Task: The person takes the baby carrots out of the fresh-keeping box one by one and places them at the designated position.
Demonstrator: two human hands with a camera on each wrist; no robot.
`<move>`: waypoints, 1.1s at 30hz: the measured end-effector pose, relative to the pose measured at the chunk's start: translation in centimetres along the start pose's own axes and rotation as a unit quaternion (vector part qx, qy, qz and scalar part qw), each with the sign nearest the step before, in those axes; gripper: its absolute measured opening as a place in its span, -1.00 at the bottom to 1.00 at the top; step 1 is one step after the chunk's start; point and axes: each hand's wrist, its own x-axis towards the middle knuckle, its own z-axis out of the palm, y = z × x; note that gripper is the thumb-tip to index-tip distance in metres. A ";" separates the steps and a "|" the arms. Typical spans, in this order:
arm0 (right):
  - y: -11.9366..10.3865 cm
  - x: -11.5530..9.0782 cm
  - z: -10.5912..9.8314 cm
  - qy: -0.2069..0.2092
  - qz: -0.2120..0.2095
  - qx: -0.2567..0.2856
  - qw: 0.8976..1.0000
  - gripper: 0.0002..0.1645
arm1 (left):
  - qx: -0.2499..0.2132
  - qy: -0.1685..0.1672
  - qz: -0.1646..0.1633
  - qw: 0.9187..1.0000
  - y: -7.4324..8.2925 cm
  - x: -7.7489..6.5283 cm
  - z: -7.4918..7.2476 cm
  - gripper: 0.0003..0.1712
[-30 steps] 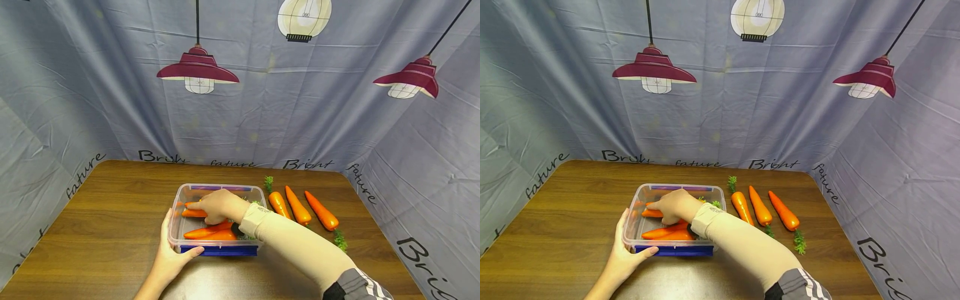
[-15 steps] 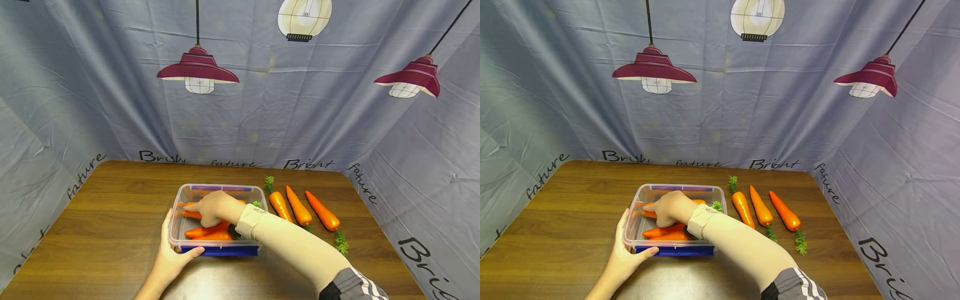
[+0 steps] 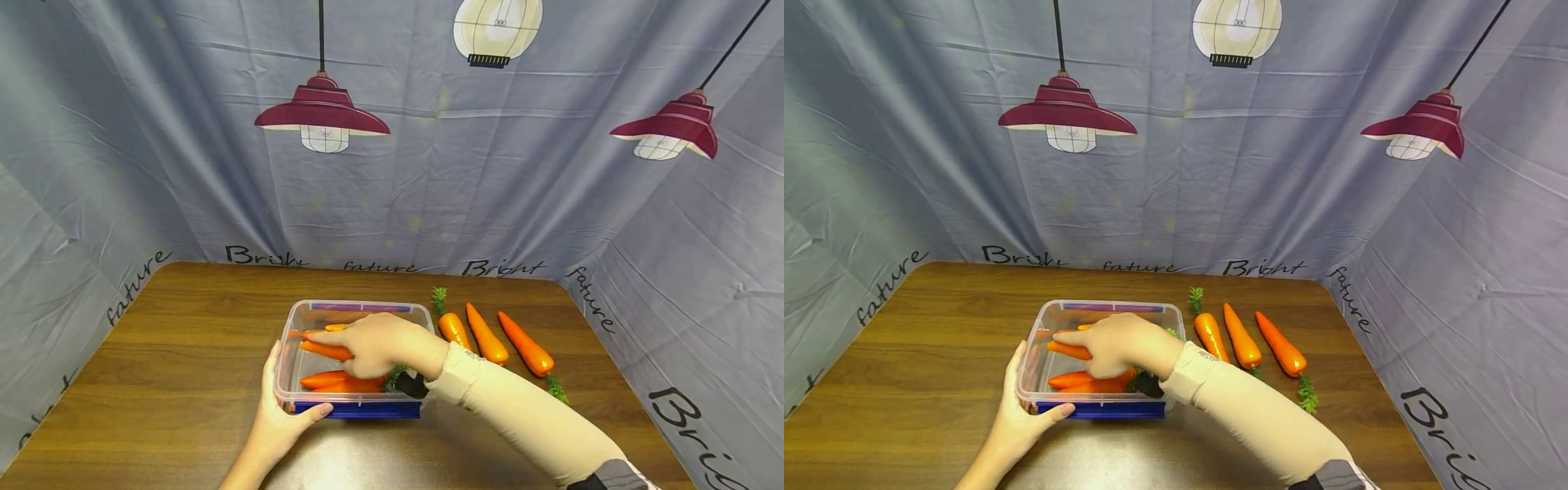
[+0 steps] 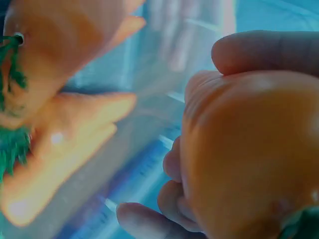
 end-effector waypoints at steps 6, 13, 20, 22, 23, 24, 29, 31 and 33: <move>1.4 -4.9 -0.7 0.065 -0.003 0.001 0.998 -0.14 | -0.001 0.007 -0.005 1.000 0.1 0.1 0.2 0.48; 4.7 -11.0 0.5 0.121 0.068 0.026 0.990 -0.15 | 0.010 0.009 -0.014 1.000 0.3 0.1 0.4 0.47; 9.9 -16.9 3.4 0.137 0.184 0.045 0.972 -0.17 | 0.011 0.009 -0.009 1.000 0.2 -0.1 0.0 0.47; 11.6 -18.4 4.6 0.133 0.213 0.058 0.966 -0.17 | 0.001 0.005 -0.003 1.000 0.2 0.0 0.0 0.47; 12.5 -19.1 5.2 0.129 0.226 0.065 0.963 -0.16 | -0.001 0.004 -0.002 1.000 0.1 0.0 0.0 0.47; 13.3 -19.7 5.9 0.125 0.239 0.073 0.960 -0.17 | -0.004 0.003 -0.001 1.000 0.1 0.0 0.0 0.48; 16.8 -22.1 9.2 0.103 0.294 0.125 0.942 -0.14 | -0.006 0.002 0.001 1.000 0.0 0.0 0.1 0.48; 17.8 -22.8 10.3 0.099 0.307 0.145 0.936 -0.13 | -0.012 0.001 0.004 1.000 -0.1 0.0 0.1 0.49; 18.7 -23.3 11.3 0.098 0.315 0.157 0.931 -0.12 | -0.017 0.004 0.006 1.000 -0.1 0.0 0.1 0.50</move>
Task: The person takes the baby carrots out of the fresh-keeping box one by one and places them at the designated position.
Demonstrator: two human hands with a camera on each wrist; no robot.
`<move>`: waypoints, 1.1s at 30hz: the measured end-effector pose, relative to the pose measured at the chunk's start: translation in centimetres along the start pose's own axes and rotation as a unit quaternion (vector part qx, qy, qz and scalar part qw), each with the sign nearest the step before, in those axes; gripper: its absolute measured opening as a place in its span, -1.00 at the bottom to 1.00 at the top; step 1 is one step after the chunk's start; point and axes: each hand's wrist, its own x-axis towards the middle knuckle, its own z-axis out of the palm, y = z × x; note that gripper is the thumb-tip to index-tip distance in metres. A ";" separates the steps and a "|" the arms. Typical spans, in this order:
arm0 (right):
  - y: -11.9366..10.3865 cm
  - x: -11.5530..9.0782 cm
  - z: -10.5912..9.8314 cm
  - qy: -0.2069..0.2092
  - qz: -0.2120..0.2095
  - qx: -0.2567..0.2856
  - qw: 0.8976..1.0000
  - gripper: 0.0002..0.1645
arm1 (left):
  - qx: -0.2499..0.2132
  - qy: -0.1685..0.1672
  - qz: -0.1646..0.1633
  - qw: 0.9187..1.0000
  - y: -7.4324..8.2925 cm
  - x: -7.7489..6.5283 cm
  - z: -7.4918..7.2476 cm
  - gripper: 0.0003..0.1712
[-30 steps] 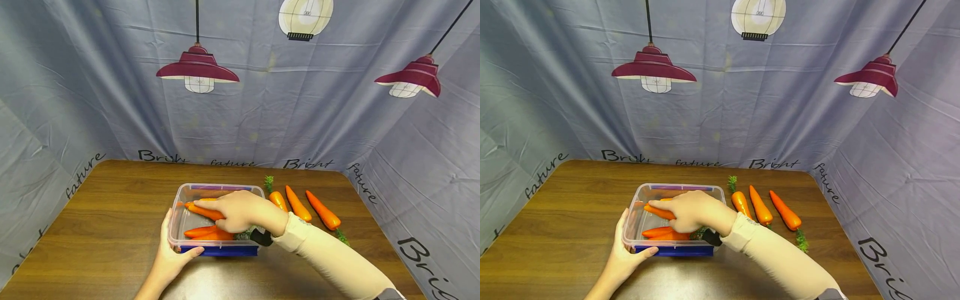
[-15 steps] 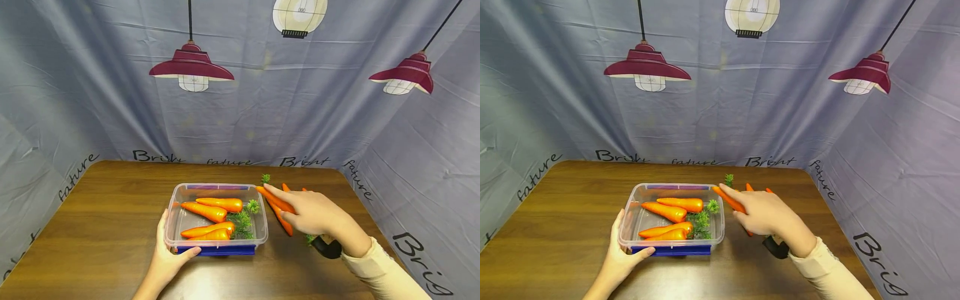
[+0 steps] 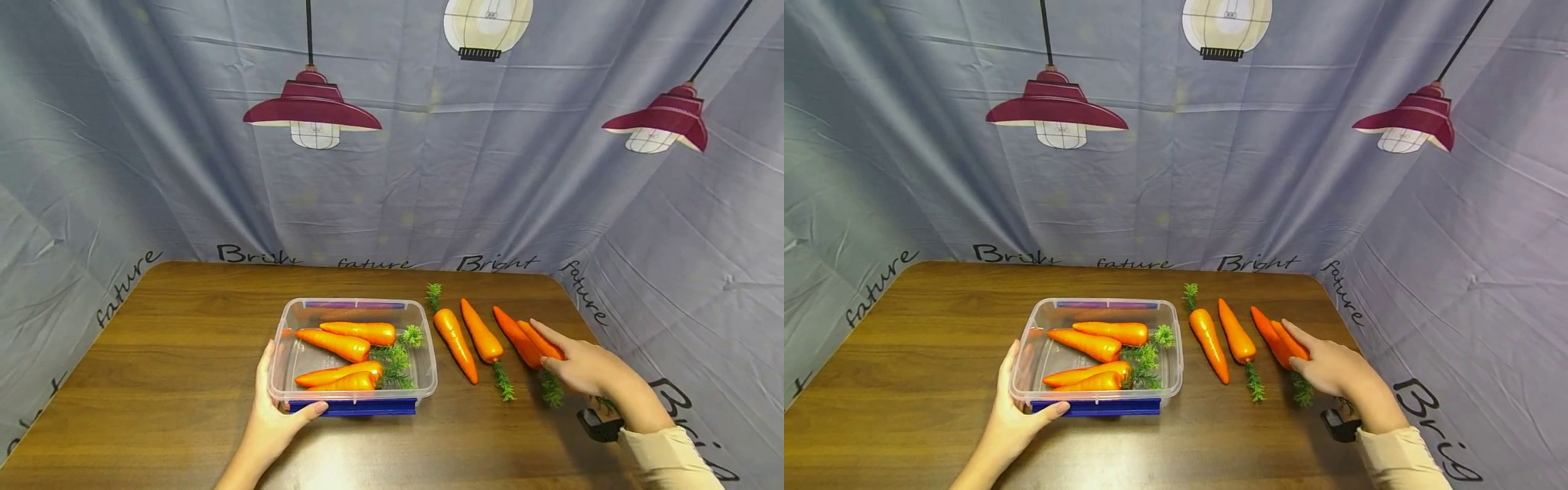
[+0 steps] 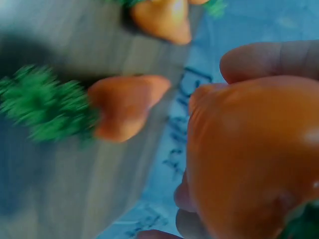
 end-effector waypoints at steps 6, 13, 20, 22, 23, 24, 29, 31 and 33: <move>3.0 1.1 1.4 -0.003 0.017 0.007 1.000 -0.11 | -0.008 0.005 -0.002 1.000 -0.1 0.1 0.0 0.50; 5.0 2.4 2.0 -0.015 0.020 0.037 0.999 -0.10 | -0.003 0.008 -0.003 1.000 0.0 0.1 0.0 0.50; 5.5 3.8 2.6 -0.016 0.004 0.079 0.997 -0.14 | 0.009 0.006 -0.002 1.000 0.0 0.1 -0.1 0.49; 5.7 4.2 2.7 -0.024 -0.002 0.094 0.995 -0.14 | 0.011 0.004 -0.003 1.000 0.0 0.1 -0.1 0.48; 5.8 4.4 2.7 -0.028 -0.006 0.099 0.995 -0.14 | 0.012 0.003 -0.003 1.000 0.1 0.1 -0.1 0.48; 5.9 4.5 2.6 -0.031 -0.008 0.103 0.994 -0.14 | 0.013 0.003 -0.004 1.000 0.1 0.1 -0.1 0.48; 6.3 4.8 2.8 -0.043 -0.013 0.117 0.992 -0.16 | 0.006 0.003 -0.004 1.000 0.2 0.1 0.1 0.49; 6.4 4.8 2.9 -0.044 -0.012 0.123 0.991 -0.18 | 0.005 0.003 -0.005 1.000 0.3 0.1 0.1 0.49; 6.5 4.8 3.1 -0.044 -0.009 0.128 0.991 -0.19 | 0.006 0.003 -0.007 1.000 0.3 0.0 0.1 0.49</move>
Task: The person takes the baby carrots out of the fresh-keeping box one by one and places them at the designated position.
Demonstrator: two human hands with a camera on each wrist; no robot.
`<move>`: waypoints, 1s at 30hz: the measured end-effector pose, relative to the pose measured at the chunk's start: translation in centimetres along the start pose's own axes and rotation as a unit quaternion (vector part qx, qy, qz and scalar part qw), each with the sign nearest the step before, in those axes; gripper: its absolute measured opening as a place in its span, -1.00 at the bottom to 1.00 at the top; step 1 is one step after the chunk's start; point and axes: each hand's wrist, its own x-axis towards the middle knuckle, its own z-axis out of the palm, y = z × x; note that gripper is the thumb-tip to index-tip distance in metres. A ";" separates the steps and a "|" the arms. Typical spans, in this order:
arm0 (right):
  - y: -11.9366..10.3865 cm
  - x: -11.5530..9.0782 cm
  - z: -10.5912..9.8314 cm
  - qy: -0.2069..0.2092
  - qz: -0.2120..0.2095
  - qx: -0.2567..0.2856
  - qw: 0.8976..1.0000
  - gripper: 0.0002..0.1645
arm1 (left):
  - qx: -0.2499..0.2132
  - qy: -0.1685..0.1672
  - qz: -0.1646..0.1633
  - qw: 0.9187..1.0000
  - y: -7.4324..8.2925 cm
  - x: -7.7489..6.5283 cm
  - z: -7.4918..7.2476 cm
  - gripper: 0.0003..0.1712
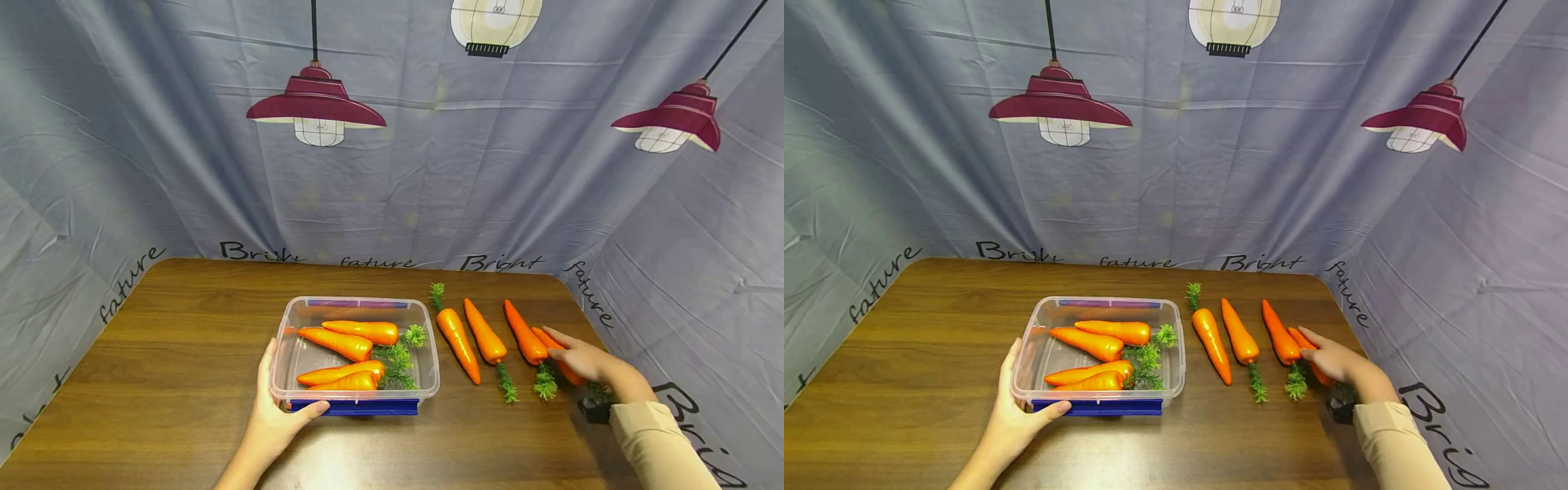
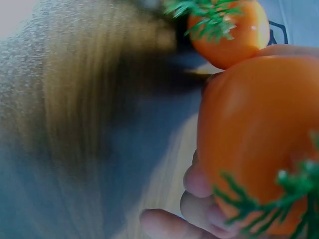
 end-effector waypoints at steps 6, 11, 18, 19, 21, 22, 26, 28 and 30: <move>0.5 0.1 0.8 0.019 0.000 0.019 1.000 -0.20 | 0.008 0.002 -0.002 1.000 0.0 -0.1 0.0 0.50; 1.0 0.1 1.5 0.036 -0.007 0.032 0.999 -0.20 | 0.004 0.001 0.003 1.000 -0.1 0.0 0.0 0.50; 1.0 0.2 2.1 0.044 -0.003 0.030 0.999 -0.20 | 0.003 0.001 0.004 1.000 -0.1 0.1 -0.1 0.49; 1.0 0.2 2.2 0.043 0.001 0.028 0.999 -0.20 | 0.002 0.001 0.003 1.000 -0.1 0.1 -0.1 0.49; 1.0 0.3 2.3 0.042 0.008 0.024 0.999 -0.19 | 0.003 0.000 0.001 1.000 -0.1 0.0 -0.1 0.49; 1.1 0.3 2.4 0.041 0.012 0.020 0.999 -0.19 | 0.005 0.000 0.001 1.000 -0.1 0.0 -0.1 0.49; 1.3 0.4 2.7 0.037 0.023 -0.001 0.999 -0.18 | 0.004 0.000 0.000 1.000 -0.1 -0.1 -0.1 0.49; 1.4 0.4 2.8 0.038 0.029 -0.017 0.999 -0.18 | 0.001 0.000 0.002 1.000 -0.1 -0.1 0.0 0.49; 1.4 0.5 2.9 0.046 0.030 -0.034 0.998 -0.18 | -0.003 0.001 0.005 1.000 -0.2 0.0 0.0 0.49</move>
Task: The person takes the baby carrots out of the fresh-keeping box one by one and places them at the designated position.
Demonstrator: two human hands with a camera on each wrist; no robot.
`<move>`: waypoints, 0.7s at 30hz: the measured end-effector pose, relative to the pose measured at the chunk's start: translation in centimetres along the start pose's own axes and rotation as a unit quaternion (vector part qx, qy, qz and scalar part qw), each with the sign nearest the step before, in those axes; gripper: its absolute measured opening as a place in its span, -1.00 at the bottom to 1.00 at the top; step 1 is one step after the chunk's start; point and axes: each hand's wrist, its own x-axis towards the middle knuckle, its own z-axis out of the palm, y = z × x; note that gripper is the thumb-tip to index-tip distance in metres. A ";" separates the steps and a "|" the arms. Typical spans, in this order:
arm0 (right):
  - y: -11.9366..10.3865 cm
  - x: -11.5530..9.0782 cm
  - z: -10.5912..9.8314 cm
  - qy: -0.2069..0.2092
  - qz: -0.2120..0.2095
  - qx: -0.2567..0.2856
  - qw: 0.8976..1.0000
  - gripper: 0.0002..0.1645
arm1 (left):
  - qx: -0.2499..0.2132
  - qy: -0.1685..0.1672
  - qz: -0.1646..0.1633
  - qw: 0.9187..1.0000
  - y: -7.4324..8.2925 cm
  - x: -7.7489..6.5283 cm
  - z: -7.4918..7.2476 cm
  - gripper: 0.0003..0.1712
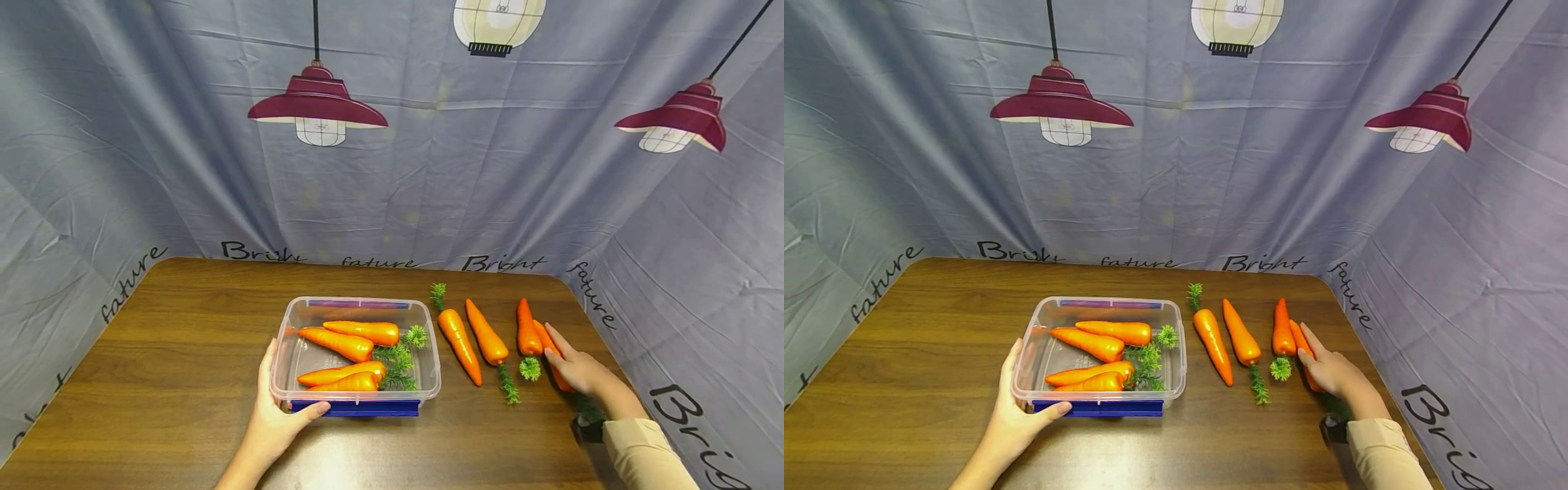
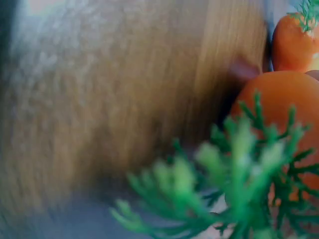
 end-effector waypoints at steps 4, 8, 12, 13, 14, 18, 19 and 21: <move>-0.1 0.0 0.1 0.030 -0.002 -0.045 0.999 -0.19 | -0.003 0.000 0.004 1.000 -0.1 0.0 0.0 0.50; -0.7 0.1 -0.2 0.071 -0.004 -0.096 0.993 -0.20 | 0.005 0.002 0.000 1.000 0.0 0.0 0.0 0.50; -2.6 0.2 -1.2 0.136 -0.025 -0.114 0.984 -0.26 | 0.007 0.002 -0.006 1.000 0.0 0.0 0.0 0.49; -3.3 0.2 -1.4 0.154 -0.037 -0.113 0.981 -0.28 | 0.007 0.001 -0.007 1.000 0.1 0.0 0.0 0.49; -4.1 0.2 -1.7 0.170 -0.050 -0.111 0.978 -0.30 | 0.006 0.001 -0.008 1.000 0.1 0.0 0.0 0.49; -8.0 0.1 -2.7 0.199 -0.106 -0.104 0.969 -0.33 | 0.003 -0.001 -0.009 1.000 0.1 0.0 0.0 0.49; -9.1 0.2 -2.9 0.202 -0.121 -0.106 0.966 -0.33 | 0.001 -0.002 -0.009 1.000 0.1 0.0 0.0 0.49; -11.3 0.3 -3.2 0.196 -0.149 -0.108 0.963 -0.33 | -0.001 -0.002 -0.008 1.000 0.0 0.0 0.0 0.49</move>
